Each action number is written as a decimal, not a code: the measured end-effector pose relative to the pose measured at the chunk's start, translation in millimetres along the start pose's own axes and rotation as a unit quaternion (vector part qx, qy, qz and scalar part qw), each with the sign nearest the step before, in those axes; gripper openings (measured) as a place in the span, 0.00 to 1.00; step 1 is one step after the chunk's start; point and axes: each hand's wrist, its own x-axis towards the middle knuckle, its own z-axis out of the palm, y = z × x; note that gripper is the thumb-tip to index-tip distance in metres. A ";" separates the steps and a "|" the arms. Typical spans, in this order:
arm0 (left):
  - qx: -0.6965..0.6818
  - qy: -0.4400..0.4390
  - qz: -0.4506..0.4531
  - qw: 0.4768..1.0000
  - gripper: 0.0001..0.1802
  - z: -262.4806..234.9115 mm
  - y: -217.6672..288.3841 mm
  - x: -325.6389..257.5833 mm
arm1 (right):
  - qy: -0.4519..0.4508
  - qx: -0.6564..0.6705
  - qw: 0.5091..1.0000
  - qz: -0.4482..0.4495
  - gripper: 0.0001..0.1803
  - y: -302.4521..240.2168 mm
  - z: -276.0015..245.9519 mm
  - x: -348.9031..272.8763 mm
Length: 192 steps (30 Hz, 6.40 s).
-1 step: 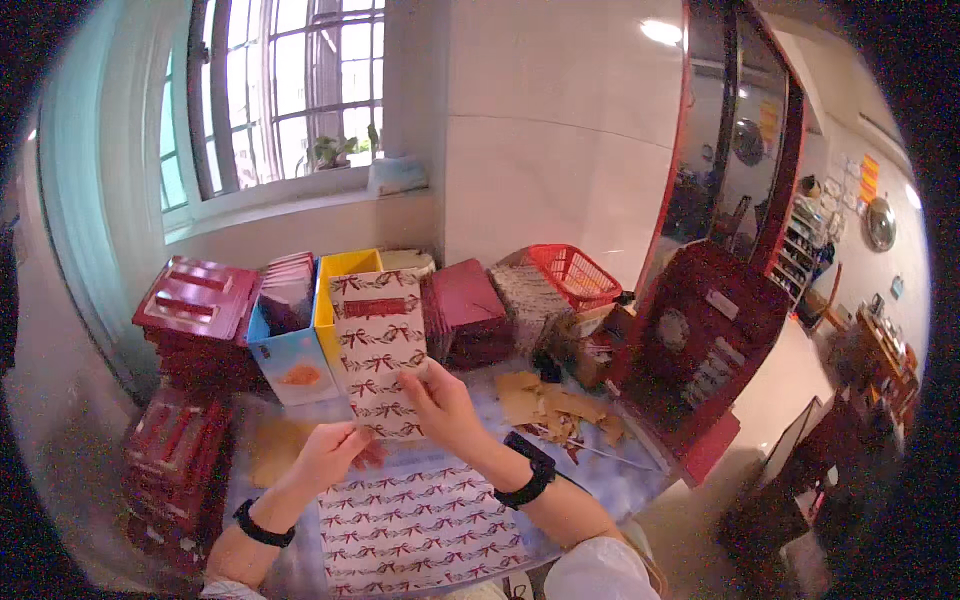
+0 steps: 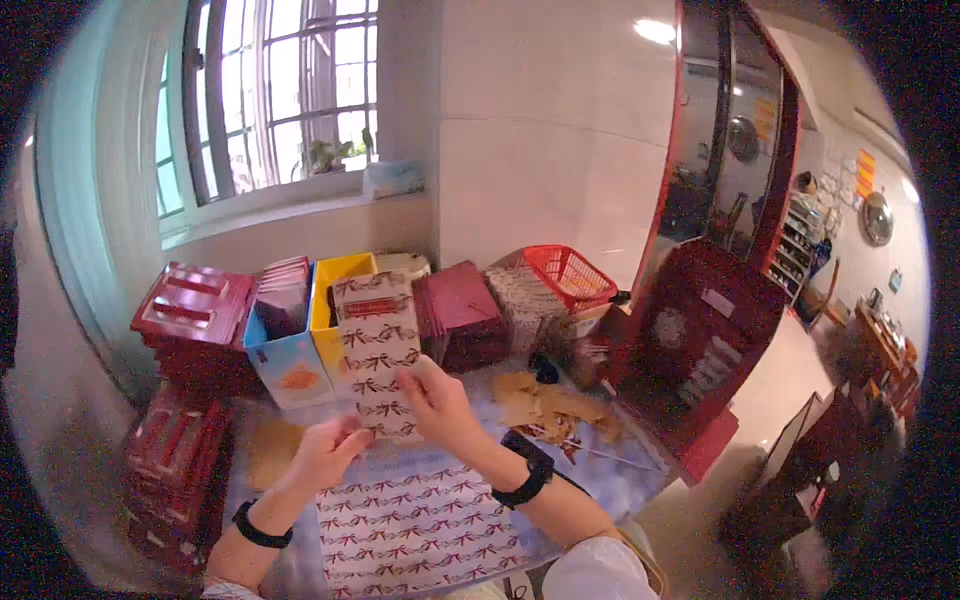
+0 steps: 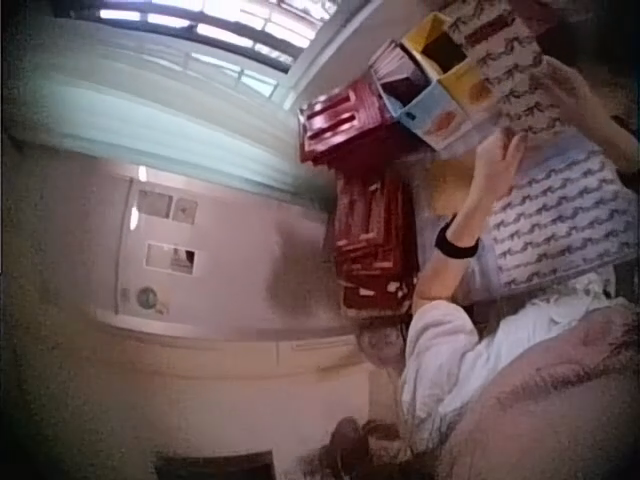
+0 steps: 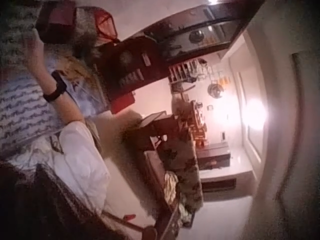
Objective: Folding and organizing greeting cards or decorative packets into boxes.
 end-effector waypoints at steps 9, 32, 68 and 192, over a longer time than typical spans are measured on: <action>0.679 0.261 0.312 0.611 0.31 31.3 54.2 73.9 | 0.021 -0.104 0.994 -0.037 0.15 2.7 -22.8 58.8; 0.343 0.275 0.243 0.865 0.16 94.3 40.2 277.4 | -0.012 -0.772 0.635 -0.024 0.12 140.4 -189.5 143.8; 0.308 0.123 -0.045 0.942 0.25 183.3 7.0 304.6 | -0.032 -0.695 0.693 0.191 0.19 134.8 -223.9 144.4; 0.481 -0.112 0.142 0.858 0.24 -25.0 -59.7 -86.3 | -0.282 -0.486 0.805 -0.190 0.16 49.9 -89.3 -100.7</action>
